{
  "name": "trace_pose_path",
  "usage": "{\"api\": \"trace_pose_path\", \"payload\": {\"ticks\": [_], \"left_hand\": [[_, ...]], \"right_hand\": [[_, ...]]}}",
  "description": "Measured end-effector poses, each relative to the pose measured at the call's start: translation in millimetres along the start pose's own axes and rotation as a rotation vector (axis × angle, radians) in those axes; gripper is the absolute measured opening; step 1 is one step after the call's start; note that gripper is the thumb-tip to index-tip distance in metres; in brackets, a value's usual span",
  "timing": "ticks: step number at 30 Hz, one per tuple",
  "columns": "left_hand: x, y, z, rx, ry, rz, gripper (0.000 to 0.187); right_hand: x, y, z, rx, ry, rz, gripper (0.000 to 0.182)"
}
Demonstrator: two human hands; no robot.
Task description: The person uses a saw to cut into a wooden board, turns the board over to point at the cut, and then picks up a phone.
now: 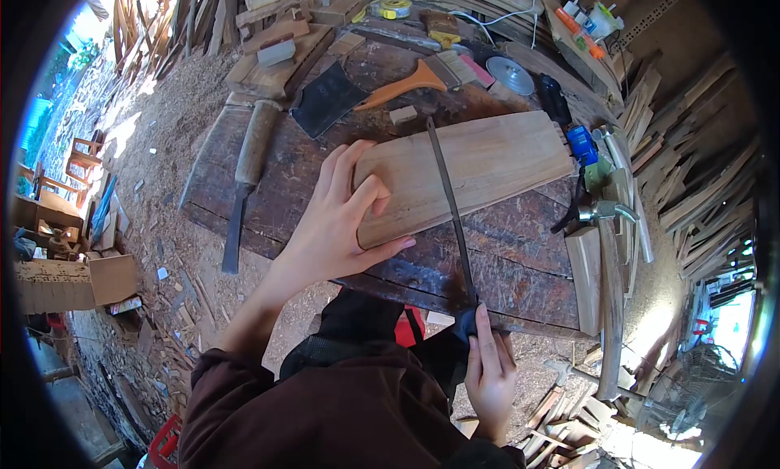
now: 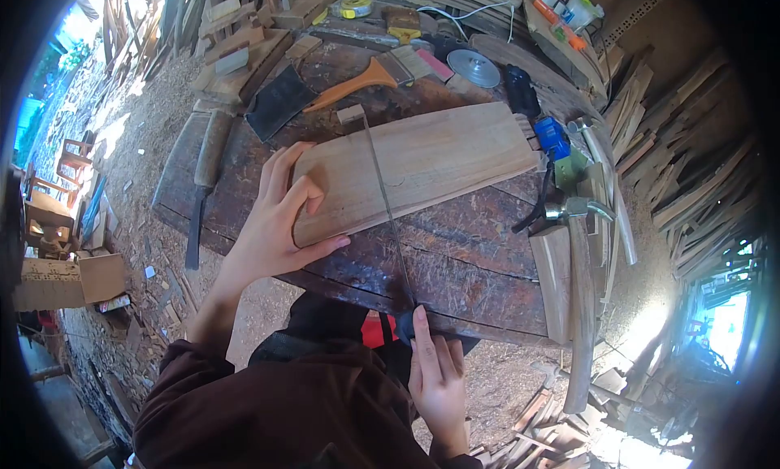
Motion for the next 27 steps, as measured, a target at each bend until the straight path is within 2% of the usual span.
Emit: {"api": "trace_pose_path", "payload": {"ticks": [5,7,11,12,14,19,21,22,26,27], "left_hand": [[0.8,1.5,0.7,0.014,-0.001,0.007,0.048],[0.3,-0.3,0.9,-0.015,0.005,-0.007,0.049],[0.3,-0.7,1.1,-0.012,-0.009,-0.023,0.048],[0.1,-0.7,1.2,-0.014,-0.012,-0.026,0.048],[0.9,-2.1,0.7,-0.018,-0.014,-0.030,0.048],[0.8,-1.4,1.6,-0.020,-0.005,-0.030,0.048],[1.5,-0.3,2.2,-0.008,-0.009,-0.012,0.048],[1.6,1.1,0.6,0.010,-0.004,0.004,0.047],[0.0,1.3,0.2,0.029,-0.005,0.018,0.047],[-0.3,-0.4,1.0,0.008,-0.003,0.002,0.047]], "right_hand": [[22.7,-5.0,3.0,0.008,-0.014,0.051,0.051],[44.0,-10.6,2.1,0.008,0.071,0.005,0.053],[61.5,-11.0,0.7,0.014,0.072,0.008,0.052],[57.0,-10.4,-2.6,0.016,0.072,0.008,0.052],[36.7,-11.2,-6.4,-0.009,-0.009,-0.003,0.069],[-4.2,-12.7,-5.6,-0.075,-0.038,0.036,0.068],[9.6,-18.9,-4.3,-0.105,-0.034,-0.008,0.068],[22.4,-19.4,-1.1,-0.093,0.044,-0.074,0.070],[62.5,-23.0,2.0,-0.151,0.035,-0.076,0.072],[64.9,-23.5,-0.1,-0.155,0.017,-0.056,0.067]]}}
Point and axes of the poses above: each hand's wrist, its own x-axis towards the middle knuckle, its own z-axis out of the palm, y = z × x, the point moved 8 cm from there along x, towards the middle knuckle, and after that the axes turned 5 degrees about -y, right-handed, at the moved point
